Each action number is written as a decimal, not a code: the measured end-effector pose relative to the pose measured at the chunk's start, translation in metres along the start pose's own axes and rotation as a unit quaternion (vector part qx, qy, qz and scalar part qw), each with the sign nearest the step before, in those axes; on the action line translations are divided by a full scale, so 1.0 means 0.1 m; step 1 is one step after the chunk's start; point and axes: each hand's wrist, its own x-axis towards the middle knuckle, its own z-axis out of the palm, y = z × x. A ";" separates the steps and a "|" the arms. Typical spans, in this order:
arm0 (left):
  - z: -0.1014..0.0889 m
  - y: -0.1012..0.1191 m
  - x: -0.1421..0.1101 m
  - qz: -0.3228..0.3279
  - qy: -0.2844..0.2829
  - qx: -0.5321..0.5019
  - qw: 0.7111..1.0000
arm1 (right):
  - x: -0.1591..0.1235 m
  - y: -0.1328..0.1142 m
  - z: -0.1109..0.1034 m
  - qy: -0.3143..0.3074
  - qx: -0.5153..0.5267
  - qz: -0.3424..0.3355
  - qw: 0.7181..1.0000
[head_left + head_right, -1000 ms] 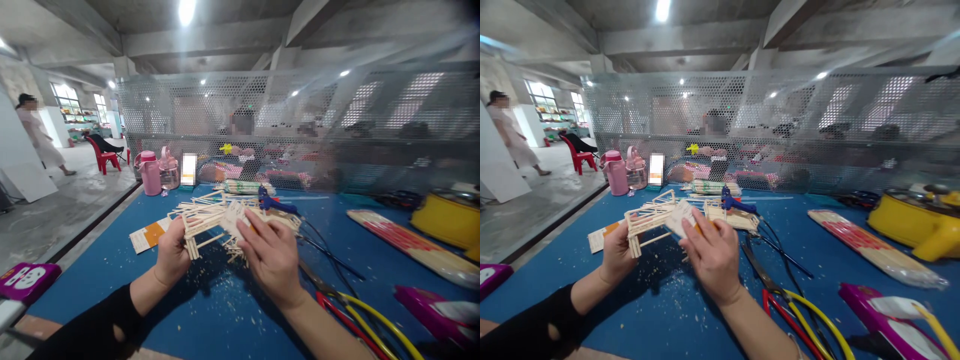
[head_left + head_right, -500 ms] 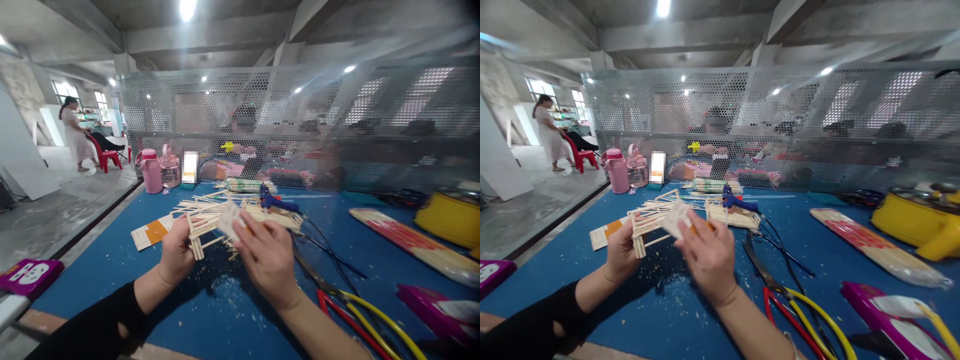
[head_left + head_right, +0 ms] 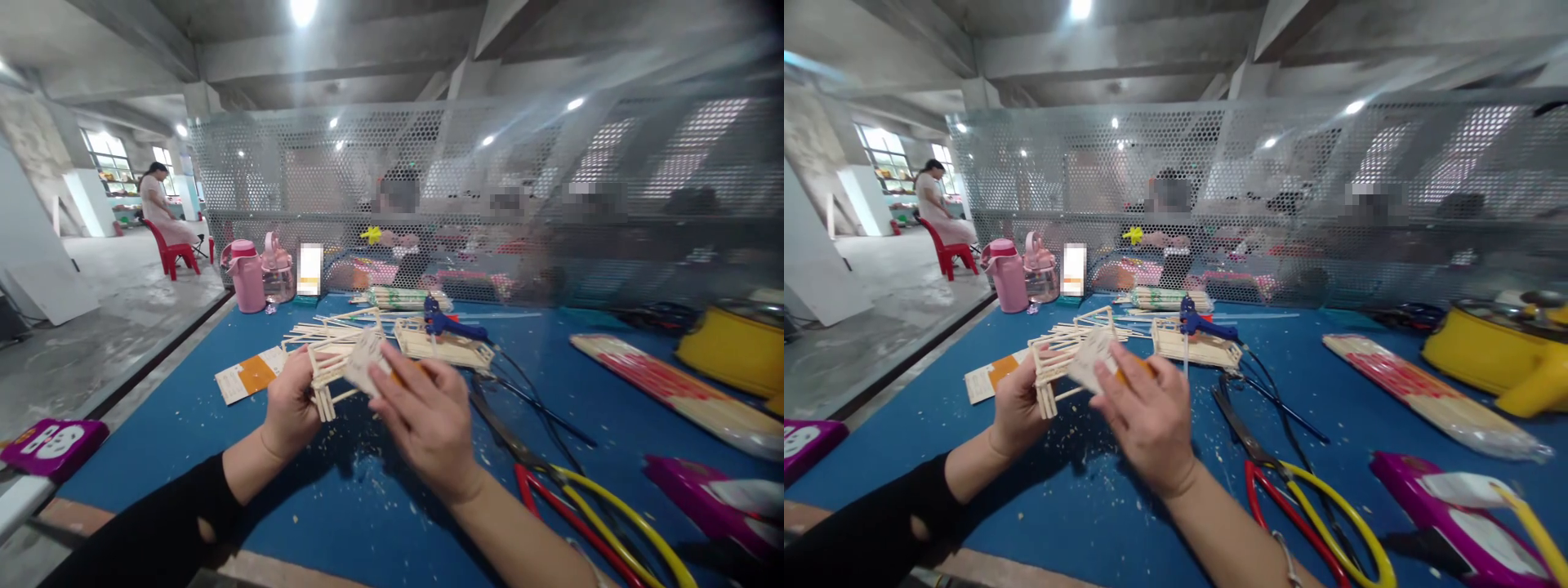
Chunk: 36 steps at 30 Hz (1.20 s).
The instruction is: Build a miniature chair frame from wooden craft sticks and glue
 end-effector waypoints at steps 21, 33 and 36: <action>-0.04 -0.18 -0.01 -0.016 0.040 0.023 0.999 | -0.02 0.63 0.13 -0.331 -0.116 0.343 0.871; -0.08 -0.17 0.02 0.047 -0.003 0.073 0.996 | 0.23 -0.35 0.17 -0.292 0.605 0.443 0.594; -0.08 -0.20 0.01 0.042 -0.004 0.085 0.996 | 0.23 -0.34 0.21 -0.288 0.554 0.495 0.605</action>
